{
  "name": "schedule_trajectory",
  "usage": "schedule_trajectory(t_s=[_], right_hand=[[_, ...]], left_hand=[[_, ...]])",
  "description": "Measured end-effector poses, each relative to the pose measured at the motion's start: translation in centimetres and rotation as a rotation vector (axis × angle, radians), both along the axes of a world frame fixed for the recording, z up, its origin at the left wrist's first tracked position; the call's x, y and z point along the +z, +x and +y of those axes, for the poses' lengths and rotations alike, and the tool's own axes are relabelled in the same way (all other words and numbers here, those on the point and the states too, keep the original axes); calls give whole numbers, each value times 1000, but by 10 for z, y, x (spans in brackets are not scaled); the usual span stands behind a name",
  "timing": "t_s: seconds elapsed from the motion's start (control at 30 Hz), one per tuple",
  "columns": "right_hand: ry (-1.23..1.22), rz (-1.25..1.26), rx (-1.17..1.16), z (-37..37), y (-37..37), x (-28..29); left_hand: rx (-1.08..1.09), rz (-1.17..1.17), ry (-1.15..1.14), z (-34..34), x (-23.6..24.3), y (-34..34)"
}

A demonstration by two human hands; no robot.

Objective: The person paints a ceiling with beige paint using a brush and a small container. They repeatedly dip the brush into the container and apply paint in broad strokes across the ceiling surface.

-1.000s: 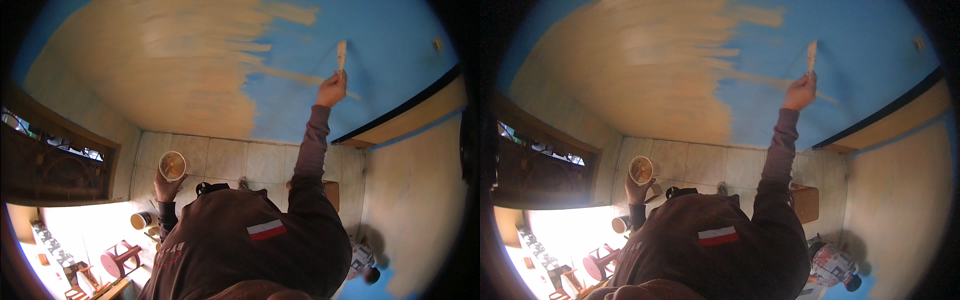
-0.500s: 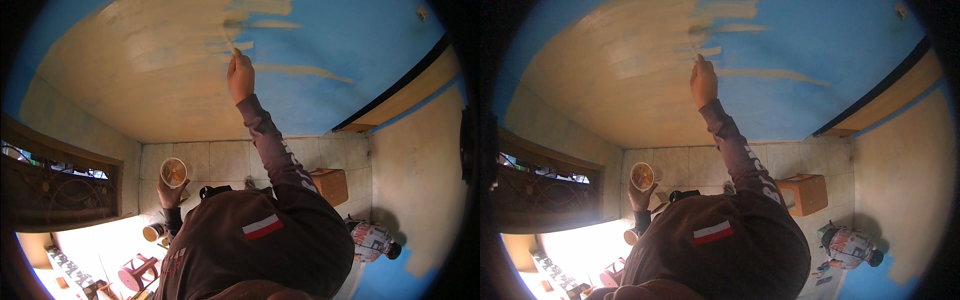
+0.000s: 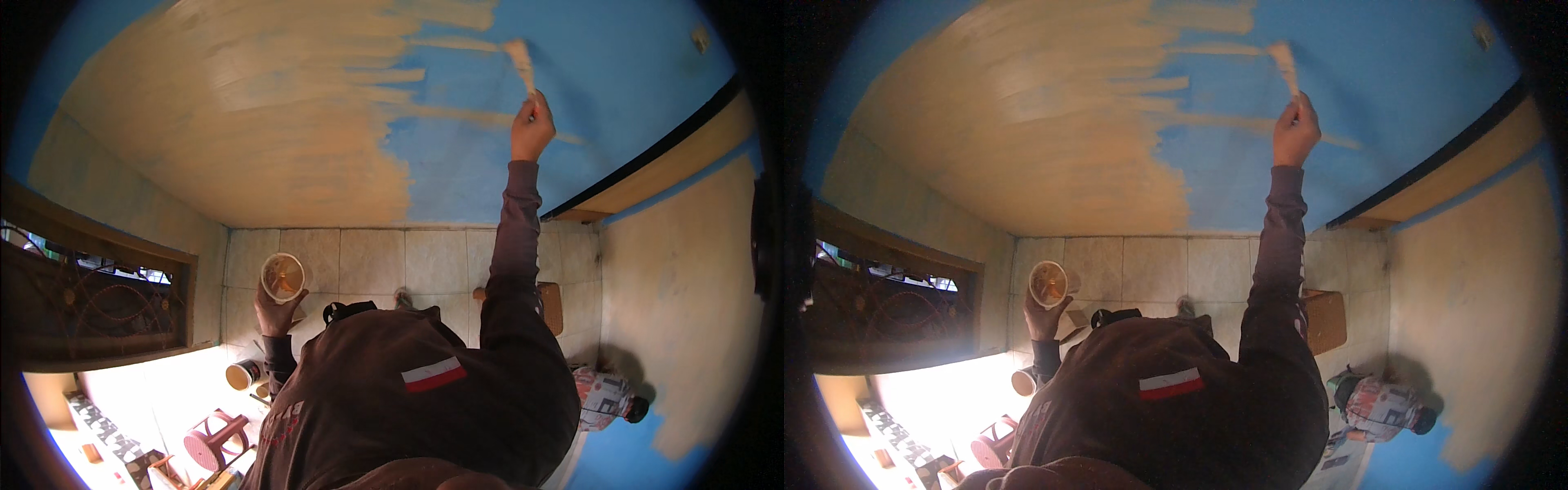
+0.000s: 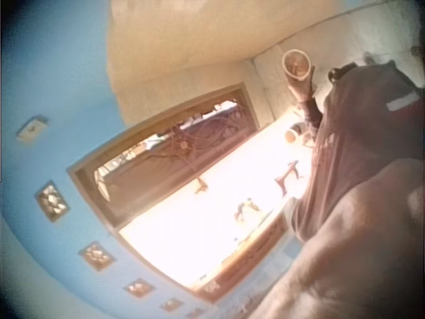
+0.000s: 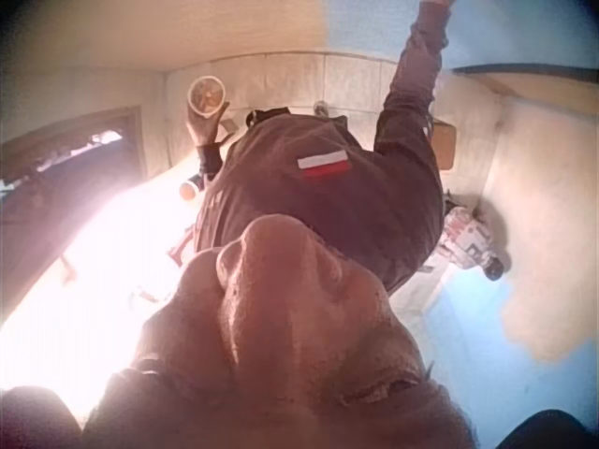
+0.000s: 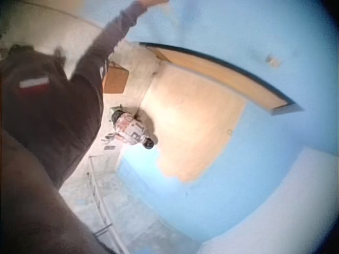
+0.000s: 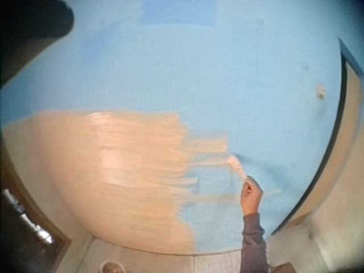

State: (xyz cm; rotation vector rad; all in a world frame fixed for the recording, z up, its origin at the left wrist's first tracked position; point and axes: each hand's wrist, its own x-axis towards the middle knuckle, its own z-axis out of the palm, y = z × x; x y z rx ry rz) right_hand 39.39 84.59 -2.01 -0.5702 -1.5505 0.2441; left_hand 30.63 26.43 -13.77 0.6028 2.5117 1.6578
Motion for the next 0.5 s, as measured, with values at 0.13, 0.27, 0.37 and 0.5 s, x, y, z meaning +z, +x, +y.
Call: schedule_trajectory(t_s=[0.13,0.27,0.37,0.5], right_hand=[[17,-22,-234,-6,0,-2],[73,-8,-118,-47,-57,-9],[7,-24,142,-117,-95,-7],[-115,-84,397,-155,-124,-13]], left_hand=[[-31,25,-54,7,11,1],[-55,66,-61,15,29,2],[-43,35,-61,12,32,4],[-40,72,-42,7,24,0]])
